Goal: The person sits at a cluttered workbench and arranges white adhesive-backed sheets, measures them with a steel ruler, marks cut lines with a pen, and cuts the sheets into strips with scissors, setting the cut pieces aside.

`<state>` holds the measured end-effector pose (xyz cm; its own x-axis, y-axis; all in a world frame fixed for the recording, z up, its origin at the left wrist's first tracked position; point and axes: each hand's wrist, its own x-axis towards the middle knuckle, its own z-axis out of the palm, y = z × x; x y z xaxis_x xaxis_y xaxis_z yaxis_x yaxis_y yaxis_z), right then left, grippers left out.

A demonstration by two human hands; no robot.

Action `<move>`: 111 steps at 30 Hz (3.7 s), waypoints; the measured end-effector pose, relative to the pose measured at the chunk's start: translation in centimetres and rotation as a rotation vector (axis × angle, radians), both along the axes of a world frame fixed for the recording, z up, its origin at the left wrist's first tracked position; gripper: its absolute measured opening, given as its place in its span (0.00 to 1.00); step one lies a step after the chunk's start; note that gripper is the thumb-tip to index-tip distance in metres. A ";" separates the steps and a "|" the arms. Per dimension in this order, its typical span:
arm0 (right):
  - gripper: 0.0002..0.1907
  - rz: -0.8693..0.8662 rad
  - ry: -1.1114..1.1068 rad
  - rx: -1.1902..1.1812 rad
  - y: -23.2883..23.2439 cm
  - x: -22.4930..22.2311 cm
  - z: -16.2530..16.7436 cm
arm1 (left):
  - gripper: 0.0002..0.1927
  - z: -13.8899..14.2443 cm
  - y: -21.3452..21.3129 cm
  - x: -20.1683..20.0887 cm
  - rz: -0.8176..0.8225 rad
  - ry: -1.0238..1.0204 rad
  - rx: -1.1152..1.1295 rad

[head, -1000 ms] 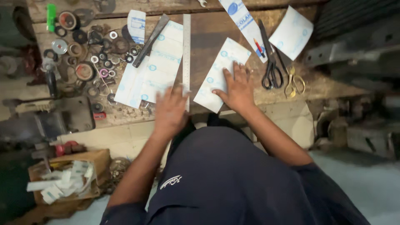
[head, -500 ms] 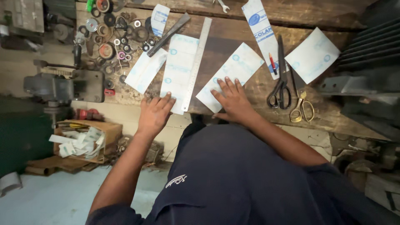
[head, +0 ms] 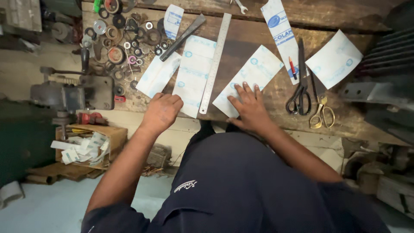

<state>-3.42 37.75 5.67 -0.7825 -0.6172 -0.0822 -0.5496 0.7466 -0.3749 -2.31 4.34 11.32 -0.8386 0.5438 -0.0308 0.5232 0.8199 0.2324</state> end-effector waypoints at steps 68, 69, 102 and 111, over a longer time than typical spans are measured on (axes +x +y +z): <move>0.08 -0.507 0.222 -0.073 -11.9 6.2 -0.1 | 0.08 -2.4 -9.0 -3.4 -0.147 -0.017 0.182; 0.07 -0.512 0.218 -0.066 -11.9 6.3 -0.1 | 0.07 -2.4 -8.9 -3.4 -0.143 -0.029 0.178; 0.09 -0.452 0.213 -0.061 -11.3 7.9 0.3 | 0.06 -2.6 -8.4 -1.2 -0.157 -0.082 0.158; 0.10 -0.473 0.196 -0.124 -11.2 7.7 0.5 | 0.00 -2.7 -8.1 -0.9 -0.117 -0.038 0.235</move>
<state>4.25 26.52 6.20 -0.9714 -0.1884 0.1448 -0.2316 0.8868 -0.4000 -3.19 -3.79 8.61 -0.7705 0.6327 0.0773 0.5981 0.6756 0.4311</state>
